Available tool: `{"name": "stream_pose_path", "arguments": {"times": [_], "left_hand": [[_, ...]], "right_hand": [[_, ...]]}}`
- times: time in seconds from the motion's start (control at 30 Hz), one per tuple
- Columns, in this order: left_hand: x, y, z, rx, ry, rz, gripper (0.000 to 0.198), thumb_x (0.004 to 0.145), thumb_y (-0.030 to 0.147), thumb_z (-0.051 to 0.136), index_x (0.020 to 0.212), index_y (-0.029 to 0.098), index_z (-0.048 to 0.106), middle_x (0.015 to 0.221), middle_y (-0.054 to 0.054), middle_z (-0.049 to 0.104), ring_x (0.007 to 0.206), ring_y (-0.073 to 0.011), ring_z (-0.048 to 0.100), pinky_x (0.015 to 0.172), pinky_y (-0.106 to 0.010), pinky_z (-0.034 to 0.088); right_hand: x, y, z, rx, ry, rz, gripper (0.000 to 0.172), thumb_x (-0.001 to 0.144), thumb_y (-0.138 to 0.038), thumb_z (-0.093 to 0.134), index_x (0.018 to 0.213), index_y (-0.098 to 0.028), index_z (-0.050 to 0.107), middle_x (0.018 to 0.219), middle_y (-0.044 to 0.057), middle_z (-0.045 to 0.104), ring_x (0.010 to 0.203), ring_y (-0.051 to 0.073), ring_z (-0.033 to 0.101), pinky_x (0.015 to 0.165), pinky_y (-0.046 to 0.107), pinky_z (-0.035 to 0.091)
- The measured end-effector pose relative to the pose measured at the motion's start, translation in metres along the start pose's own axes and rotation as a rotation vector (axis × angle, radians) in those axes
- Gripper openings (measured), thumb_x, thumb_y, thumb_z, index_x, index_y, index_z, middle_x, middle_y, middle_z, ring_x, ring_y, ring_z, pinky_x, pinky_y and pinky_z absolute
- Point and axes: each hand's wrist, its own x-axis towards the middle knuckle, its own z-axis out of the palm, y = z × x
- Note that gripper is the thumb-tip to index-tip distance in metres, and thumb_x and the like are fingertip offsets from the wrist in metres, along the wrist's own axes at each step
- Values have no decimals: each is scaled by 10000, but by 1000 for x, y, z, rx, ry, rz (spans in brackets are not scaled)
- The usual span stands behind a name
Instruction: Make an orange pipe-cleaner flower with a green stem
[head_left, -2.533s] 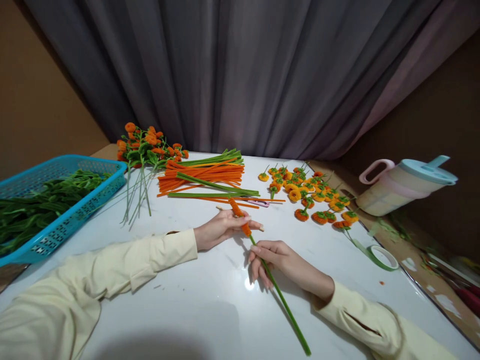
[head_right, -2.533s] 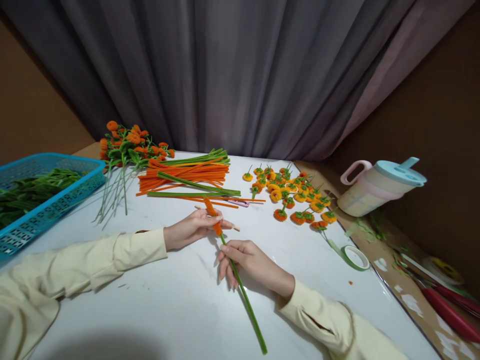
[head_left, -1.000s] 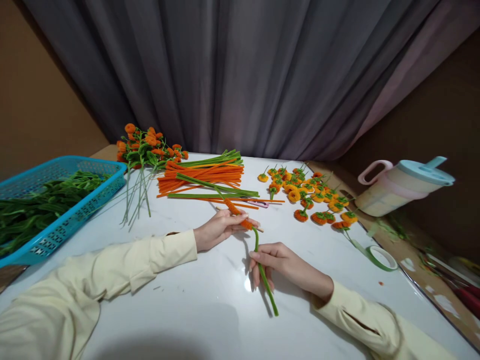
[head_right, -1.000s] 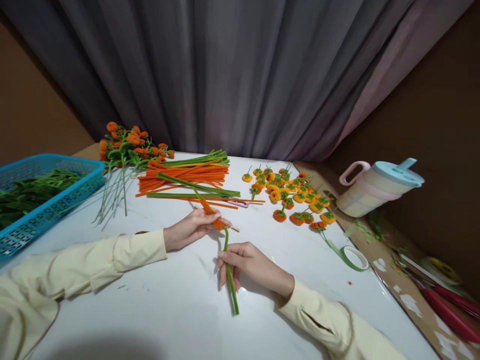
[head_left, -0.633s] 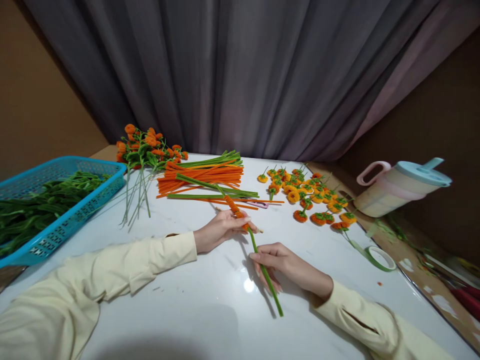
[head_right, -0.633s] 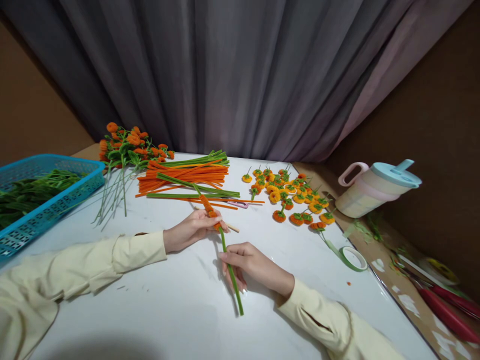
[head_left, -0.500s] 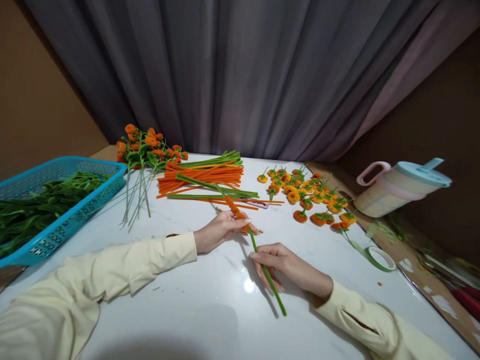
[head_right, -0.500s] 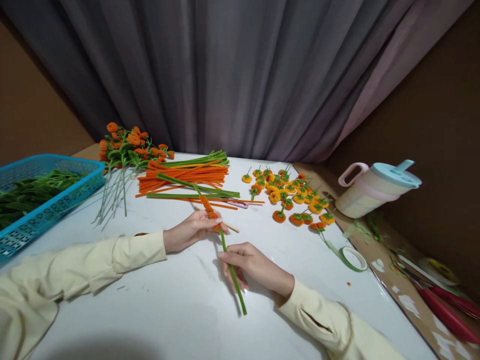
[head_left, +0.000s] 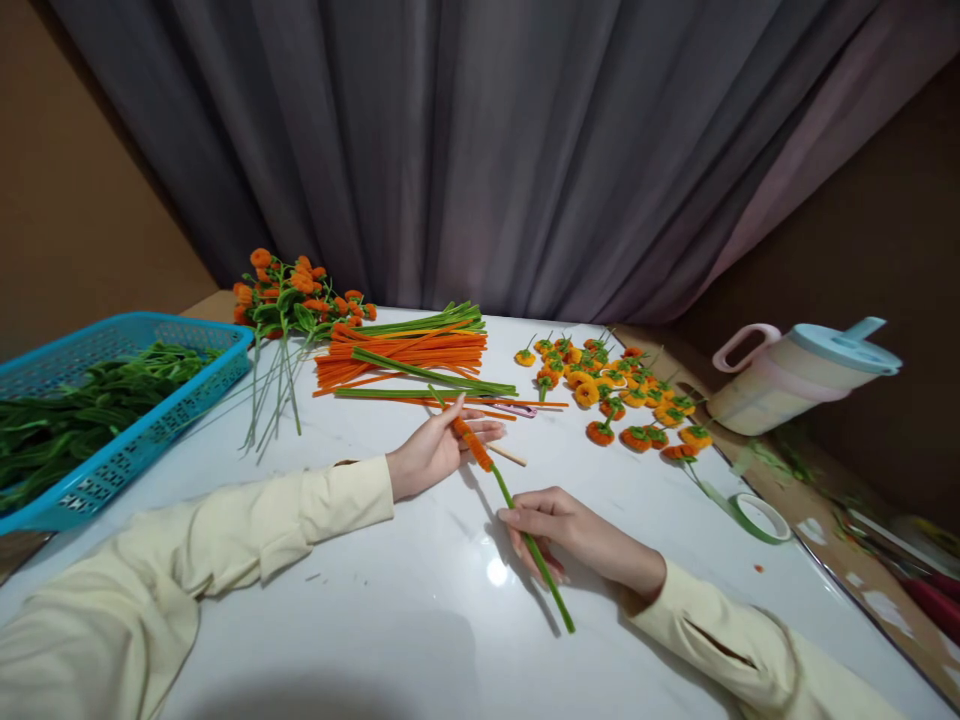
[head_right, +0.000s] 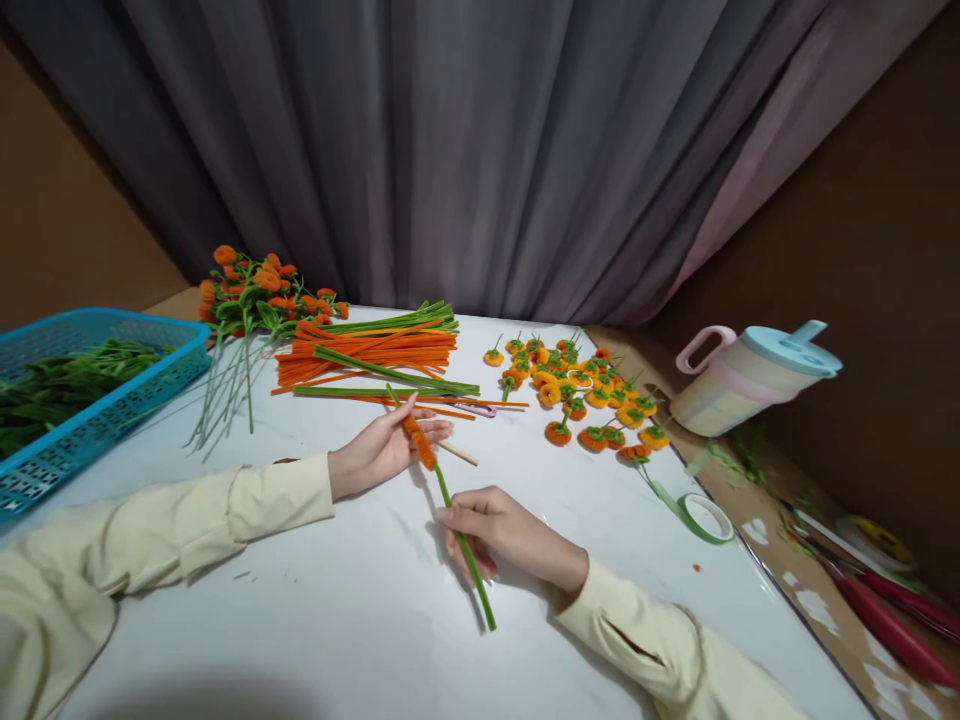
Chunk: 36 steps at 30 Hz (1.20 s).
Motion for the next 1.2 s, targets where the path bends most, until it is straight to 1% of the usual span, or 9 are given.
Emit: {"name": "stream_pose_path", "arguments": {"times": [0.1, 0.23, 0.5, 0.7, 0.83, 0.97, 1.07, 1.13, 1.2], "left_hand": [[2, 1, -1, -64, 24, -21, 265, 905, 304, 441, 748, 119, 549, 702, -77, 637, 703, -169, 646, 720, -287, 497], [-1, -1, 1, -64, -44, -47, 254, 909, 256, 428, 733, 118, 546, 633, -39, 564, 609, -130, 590, 660, -243, 484], [-5, -5, 5, -136, -108, -168, 269, 909, 285, 441, 698, 133, 509, 558, 29, 386, 520, -77, 445, 622, -201, 448], [-9, -9, 7, -138, -120, -189, 282, 913, 296, 434, 696, 130, 505, 561, 53, 313, 488, -61, 387, 610, -200, 439], [-9, -12, 8, -129, -164, -212, 286, 912, 315, 429, 713, 129, 515, 567, 43, 353, 506, -71, 413, 620, -214, 446], [-5, -9, 7, -129, -149, -135, 340, 902, 409, 414, 766, 120, 531, 643, -13, 470, 604, -109, 504, 639, -242, 463], [-3, -4, 4, -144, -126, -171, 355, 913, 422, 379, 751, 139, 517, 534, 43, 388, 467, -71, 426, 589, -226, 464], [-4, -1, 3, -122, -150, -260, 356, 929, 395, 351, 724, 147, 504, 471, 75, 299, 369, -44, 310, 461, -168, 399], [-8, -1, 4, -79, -198, -377, 375, 940, 368, 326, 691, 142, 492, 442, 83, 254, 328, -32, 229, 349, -128, 261]], "right_hand": [[2, 4, 0, 19, 23, 1, 383, 823, -483, 536, 671, -131, 523, 450, -11, 563, 298, 46, 411, 325, 155, 332], [5, 10, -1, 56, 52, -26, 360, 849, -493, 500, 808, -136, 525, 523, -2, 613, 293, 40, 399, 287, 142, 293], [5, 11, 0, -6, 78, -35, 326, 861, -437, 508, 760, -129, 541, 521, 2, 613, 295, 28, 388, 279, 131, 247], [6, 10, 2, -2, 91, -23, 321, 858, -430, 510, 750, -128, 537, 504, 5, 607, 287, 32, 384, 273, 133, 242], [6, 11, 2, 4, 76, -30, 322, 864, -427, 501, 769, -123, 543, 515, 11, 615, 297, 31, 393, 280, 130, 250], [5, 11, 1, 21, 61, -34, 343, 856, -456, 505, 780, -124, 542, 528, 12, 622, 295, 31, 396, 281, 129, 274], [5, 8, 2, 34, 67, -29, 388, 834, -503, 518, 765, -122, 537, 531, 19, 619, 298, 44, 433, 279, 133, 317], [5, 6, 3, 71, 108, -47, 425, 835, -539, 495, 757, -122, 533, 540, 27, 616, 302, 60, 458, 271, 141, 344], [7, 4, 3, 143, 163, -85, 441, 842, -558, 466, 766, -127, 525, 563, 35, 617, 310, 69, 469, 263, 147, 356]]}}
